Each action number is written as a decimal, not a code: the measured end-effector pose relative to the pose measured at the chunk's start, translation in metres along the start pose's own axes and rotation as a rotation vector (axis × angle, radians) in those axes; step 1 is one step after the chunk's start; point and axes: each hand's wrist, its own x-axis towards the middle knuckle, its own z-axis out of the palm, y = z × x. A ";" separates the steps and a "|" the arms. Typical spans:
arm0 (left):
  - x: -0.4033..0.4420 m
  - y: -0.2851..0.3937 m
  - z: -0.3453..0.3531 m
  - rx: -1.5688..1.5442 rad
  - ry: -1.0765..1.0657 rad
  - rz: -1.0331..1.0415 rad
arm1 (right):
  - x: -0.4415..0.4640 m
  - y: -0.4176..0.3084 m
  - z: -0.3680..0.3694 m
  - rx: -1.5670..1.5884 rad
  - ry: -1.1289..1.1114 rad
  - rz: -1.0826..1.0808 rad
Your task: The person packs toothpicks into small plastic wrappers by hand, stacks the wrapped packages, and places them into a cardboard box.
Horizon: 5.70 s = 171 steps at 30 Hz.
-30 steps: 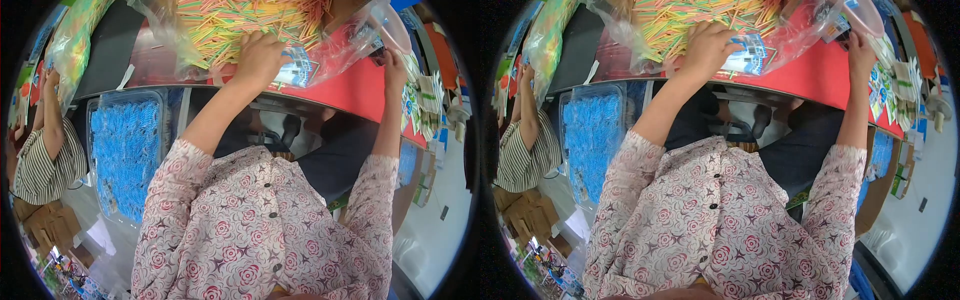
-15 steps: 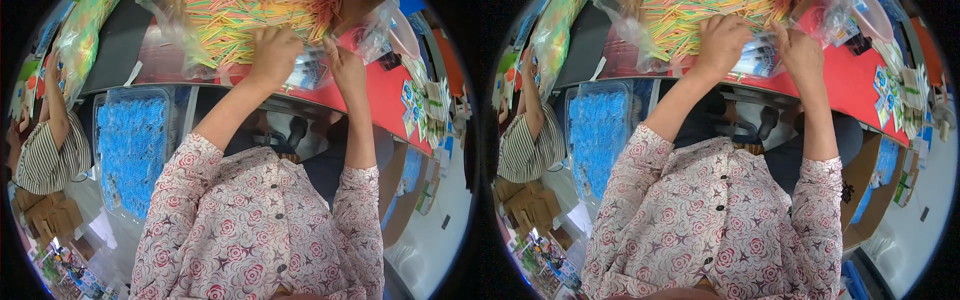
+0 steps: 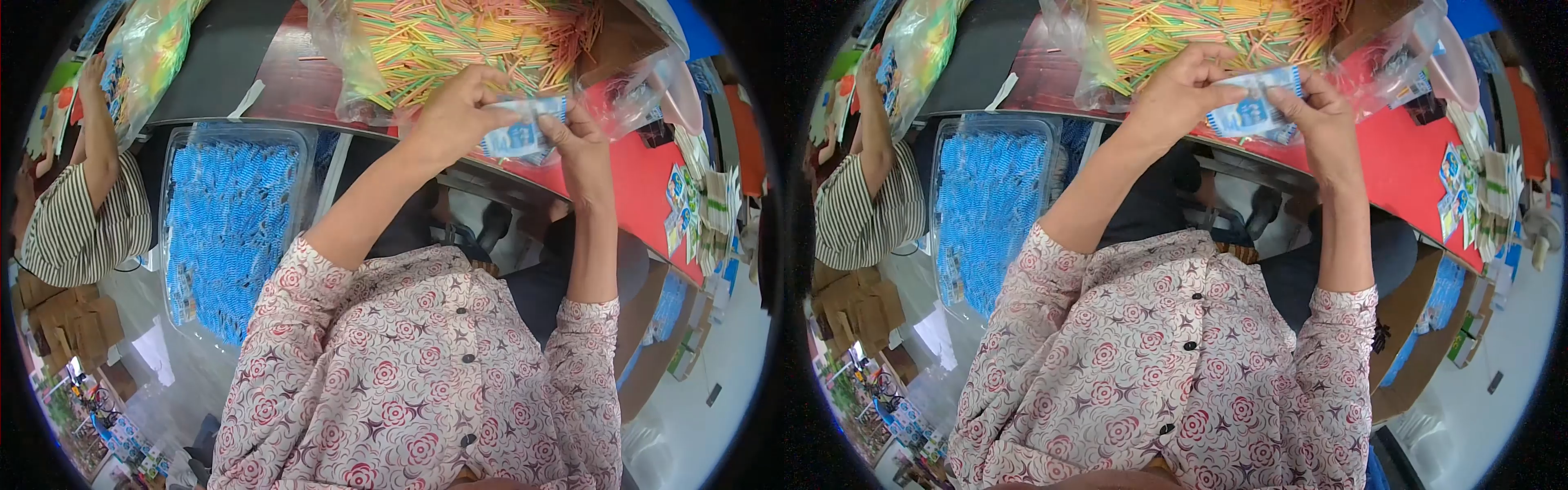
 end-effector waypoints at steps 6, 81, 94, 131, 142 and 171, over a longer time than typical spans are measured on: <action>-0.021 0.002 -0.022 0.273 0.126 0.146 | -0.005 0.006 0.044 -0.088 0.070 0.096; -0.014 -0.006 -0.056 0.171 0.272 0.253 | 0.036 -0.035 0.098 0.557 0.121 -0.577; -0.010 0.000 -0.043 0.055 0.267 0.204 | 0.033 -0.010 0.108 0.338 0.103 -0.665; 0.009 0.002 -0.062 0.582 0.224 0.603 | 0.047 -0.052 0.074 -0.441 -0.199 -0.319; 0.001 0.000 -0.091 0.000 0.410 0.340 | 0.071 0.013 0.062 -0.916 -0.127 -0.498; -0.004 -0.008 -0.076 0.206 0.153 0.468 | 0.044 -0.084 0.045 -1.188 -0.302 -0.758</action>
